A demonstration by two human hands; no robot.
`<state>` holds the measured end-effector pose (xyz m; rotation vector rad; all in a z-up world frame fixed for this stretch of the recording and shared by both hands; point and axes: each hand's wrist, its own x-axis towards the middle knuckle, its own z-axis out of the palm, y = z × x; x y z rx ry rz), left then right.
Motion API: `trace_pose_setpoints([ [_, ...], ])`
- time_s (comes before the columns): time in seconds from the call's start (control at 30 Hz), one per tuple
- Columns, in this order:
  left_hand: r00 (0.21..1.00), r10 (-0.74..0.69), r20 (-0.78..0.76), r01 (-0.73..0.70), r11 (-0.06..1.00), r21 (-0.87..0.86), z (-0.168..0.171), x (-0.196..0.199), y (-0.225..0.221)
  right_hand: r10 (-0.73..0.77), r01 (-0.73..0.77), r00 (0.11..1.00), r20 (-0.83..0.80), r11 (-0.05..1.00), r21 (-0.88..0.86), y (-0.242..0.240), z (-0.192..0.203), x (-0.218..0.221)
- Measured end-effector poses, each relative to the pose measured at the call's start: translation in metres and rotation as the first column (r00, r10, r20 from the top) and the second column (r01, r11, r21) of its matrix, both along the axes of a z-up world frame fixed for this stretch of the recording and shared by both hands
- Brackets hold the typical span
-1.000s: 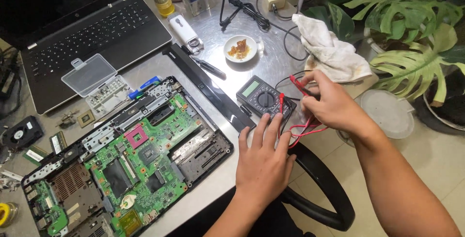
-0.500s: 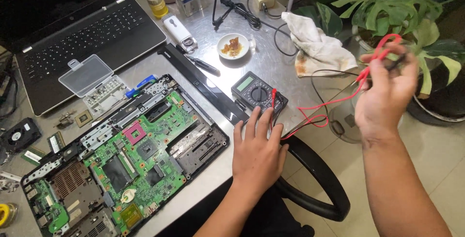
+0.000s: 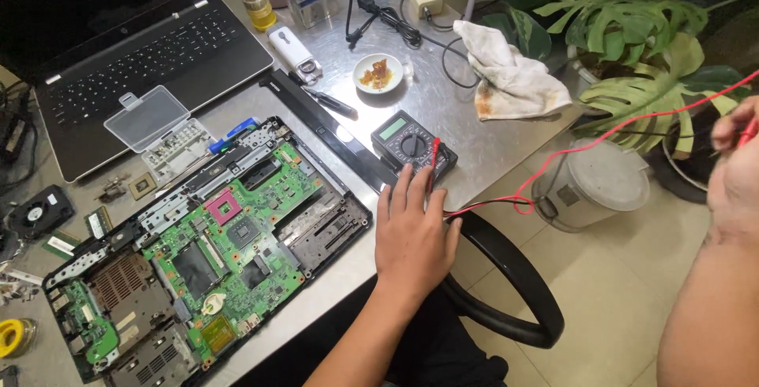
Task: The person installs a motherboard into a laptop chassis and uses a digital multimeter to test for electrical continuity across various components.
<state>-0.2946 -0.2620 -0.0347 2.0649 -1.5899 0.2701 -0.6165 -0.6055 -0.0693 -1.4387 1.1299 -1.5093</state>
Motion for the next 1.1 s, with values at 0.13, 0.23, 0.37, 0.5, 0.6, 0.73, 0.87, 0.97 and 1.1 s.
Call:
trace_pose_setpoints([
  [0.13, 1.0, 0.007, 0.002, -0.007, 1.0, 0.005, 0.0, 0.001, 0.001, 0.191, -0.301, 0.909, 0.37, 0.915, 0.268, 0.08, 0.043, 0.03],
  [0.23, 0.995, -0.07, -0.065, 0.07, 0.998, -0.003, 0.003, 0.002, 0.002, 0.247, -0.417, 0.848, 0.47, 0.858, 0.301, 0.179, 0.098, 0.088],
  [0.37, 0.862, -0.408, -0.3, 0.275, 0.875, -0.398, 0.029, -0.004, 0.02, 0.382, -0.659, 0.695, 0.609, 0.678, 0.326, 0.234, 0.057, 0.121],
  [0.5, 0.569, -0.523, -0.634, 0.163, 0.828, -0.537, 0.038, -0.03, 0.052, 0.724, -0.779, 0.627, 0.288, 0.596, 0.196, 0.282, 0.052, 0.157],
  [0.6, 0.497, -0.51, -0.702, 0.127, 0.843, -0.523, 0.033, -0.03, 0.063, 0.81, -0.832, 0.555, 0.189, 0.541, 0.123, 0.302, 0.067, 0.18],
  [0.73, 0.559, -0.461, -0.689, 0.188, 0.88, -0.437, 0.035, -0.011, 0.073, 0.88, -0.872, 0.474, 0.009, 0.468, 0.142, 0.314, 0.072, 0.2],
  [0.87, 0.505, -0.368, -0.781, 0.162, 0.929, -0.333, 0.03, 0.002, 0.07, 0.906, -0.893, 0.423, 0.019, 0.413, 0.179, 0.308, 0.079, 0.211],
  [0.97, 0.565, -0.344, -0.75, 0.18, 0.938, -0.295, 0.03, 0.011, 0.062, 0.92, -0.905, 0.379, -0.095, 0.39, 0.168, 0.292, 0.088, 0.213],
  [1.1, 0.502, -0.419, -0.756, 0.226, 0.908, -0.353, 0.038, 0.012, 0.048, 0.916, -0.903, 0.398, -0.055, 0.402, 0.151, 0.286, 0.093, 0.219],
])
